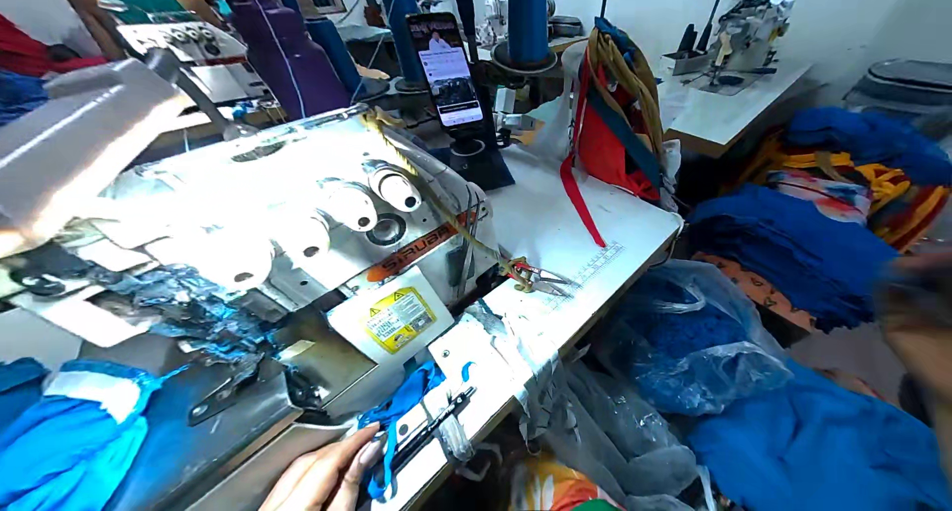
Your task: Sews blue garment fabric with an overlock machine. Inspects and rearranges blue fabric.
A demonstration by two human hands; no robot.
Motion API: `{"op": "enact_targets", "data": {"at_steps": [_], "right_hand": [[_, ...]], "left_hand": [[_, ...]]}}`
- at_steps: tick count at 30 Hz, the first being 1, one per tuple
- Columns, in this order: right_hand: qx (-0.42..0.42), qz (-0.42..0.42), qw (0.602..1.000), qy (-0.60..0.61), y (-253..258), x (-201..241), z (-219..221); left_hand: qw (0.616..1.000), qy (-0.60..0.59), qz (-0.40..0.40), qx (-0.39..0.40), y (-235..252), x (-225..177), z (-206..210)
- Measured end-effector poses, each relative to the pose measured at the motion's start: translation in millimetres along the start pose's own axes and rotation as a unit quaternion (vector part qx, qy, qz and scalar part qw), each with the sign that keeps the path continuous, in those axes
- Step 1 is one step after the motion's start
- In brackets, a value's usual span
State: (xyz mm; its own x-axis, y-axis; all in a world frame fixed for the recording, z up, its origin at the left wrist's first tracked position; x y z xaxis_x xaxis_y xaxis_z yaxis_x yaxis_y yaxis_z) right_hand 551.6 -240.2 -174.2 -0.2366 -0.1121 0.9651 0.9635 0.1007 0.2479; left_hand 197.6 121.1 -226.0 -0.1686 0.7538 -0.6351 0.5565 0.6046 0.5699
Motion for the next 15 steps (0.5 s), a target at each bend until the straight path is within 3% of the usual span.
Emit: {"op": "enact_targets", "data": {"at_steps": [1, 2, 4, 5, 9, 12, 15], "right_hand": [[0.026, 0.005, 0.988, -0.15, 6.4, -22.9, 2.3], [0.062, 0.028, 0.949, -0.308, 11.1, -45.8, 3.8], [0.082, 0.084, 0.872, -0.476, 14.8, -76.6, 8.8], [0.064, 0.081, 0.869, -0.484, 14.3, -82.9, 8.9], [0.003, 0.025, 0.927, -0.374, 7.4, -72.4, 15.0], [0.056, -0.035, 0.927, -0.37, 11.4, -56.2, 33.0], [0.114, -0.083, 0.91, -0.39, 1.6, -35.6, 72.0]], "left_hand": [[1.0, -0.006, -0.004, 0.005, -0.2, 1.0, -0.3], [1.0, -0.016, -0.006, 0.026, 0.0, 4.2, -0.9], [0.998, -0.032, -0.015, 0.052, 1.9, 4.6, -1.9], [0.998, -0.036, -0.022, 0.057, 2.2, 3.6, -2.0], [0.999, -0.015, 0.0, 0.04, 0.3, 2.3, -2.2], [0.999, 0.001, 0.033, -0.006, 0.2, -3.1, 1.4], [0.999, 0.005, 0.016, -0.034, -1.3, -4.5, 1.1]]}}
Point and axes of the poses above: each hand's wrist, its own y-axis towards the middle knuckle, its own z-axis out of the palm, x = y × z, the point moved 3 cm from there along y, towards the middle knuckle, and after that the axes turned 13 degrees about -y, right-handed, at the moved point
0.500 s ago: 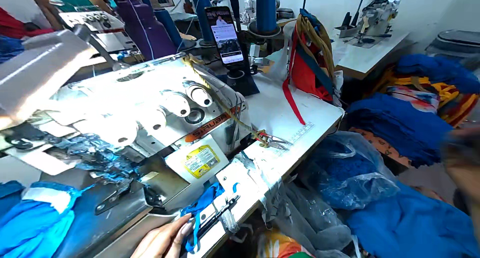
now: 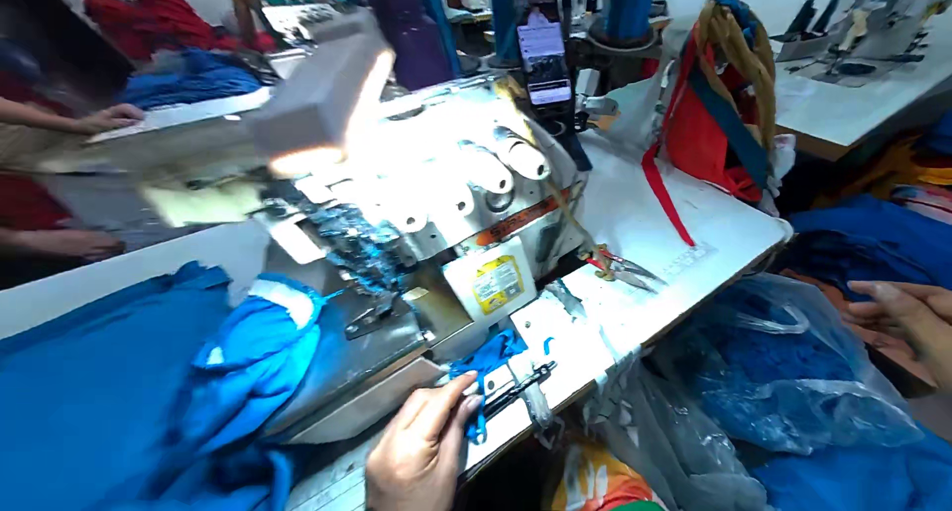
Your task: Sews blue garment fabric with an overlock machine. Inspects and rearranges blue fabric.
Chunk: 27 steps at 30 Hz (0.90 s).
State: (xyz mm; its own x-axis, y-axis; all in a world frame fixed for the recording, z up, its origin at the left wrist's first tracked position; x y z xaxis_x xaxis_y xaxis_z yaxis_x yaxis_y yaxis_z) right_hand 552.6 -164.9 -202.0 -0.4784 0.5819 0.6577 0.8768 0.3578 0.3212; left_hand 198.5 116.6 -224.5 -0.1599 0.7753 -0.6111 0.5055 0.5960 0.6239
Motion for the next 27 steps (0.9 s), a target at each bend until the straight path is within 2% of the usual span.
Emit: {"op": "enact_targets", "data": {"at_steps": [3, 7, 9, 14, 16, 18, 21, 23, 25, 27], "right_hand": [[0.022, -0.137, 0.99, 0.021, -3.3, 45.2, 34.3], [0.0, -0.347, 0.937, -0.046, -22.0, 125.5, 86.7], [-0.019, -0.385, 0.919, -0.085, -18.3, 144.2, 105.3], [0.022, -0.275, 0.954, -0.113, 25.4, 144.1, 111.5], [0.096, -0.238, 0.957, -0.134, 36.3, 135.0, 118.2], [0.182, -0.221, 0.948, -0.139, 36.6, 127.8, 129.2], [0.285, -0.182, 0.935, -0.106, 28.8, 125.6, 136.2], [0.349, -0.124, 0.928, -0.028, 24.1, 127.6, 129.7], [0.39, -0.079, 0.916, 0.054, 13.1, 131.2, 118.5], [0.418, -0.087, 0.901, 0.072, 2.0, 129.2, 111.2]], "left_hand": [[1.0, -0.009, 0.0, -0.029, -0.6, 1.9, 1.3], [0.997, -0.02, 0.04, -0.064, 2.9, -2.4, 3.5], [0.994, -0.018, 0.065, -0.083, 8.3, -10.7, 3.5], [0.993, -0.016, 0.113, -0.035, 15.4, -23.1, 1.3], [0.991, 0.002, 0.13, -0.04, 14.3, -28.7, -6.8], [0.987, 0.026, 0.134, -0.085, 13.6, -30.4, -19.9], [0.974, 0.072, 0.113, -0.182, 18.7, -23.1, -47.7], [0.961, 0.121, 0.081, -0.234, 25.5, -13.5, -64.3], [0.957, 0.152, 0.035, -0.244, 30.3, 0.6, -73.6], [0.962, 0.154, -0.007, -0.226, 32.7, 15.6, -74.5]]}}
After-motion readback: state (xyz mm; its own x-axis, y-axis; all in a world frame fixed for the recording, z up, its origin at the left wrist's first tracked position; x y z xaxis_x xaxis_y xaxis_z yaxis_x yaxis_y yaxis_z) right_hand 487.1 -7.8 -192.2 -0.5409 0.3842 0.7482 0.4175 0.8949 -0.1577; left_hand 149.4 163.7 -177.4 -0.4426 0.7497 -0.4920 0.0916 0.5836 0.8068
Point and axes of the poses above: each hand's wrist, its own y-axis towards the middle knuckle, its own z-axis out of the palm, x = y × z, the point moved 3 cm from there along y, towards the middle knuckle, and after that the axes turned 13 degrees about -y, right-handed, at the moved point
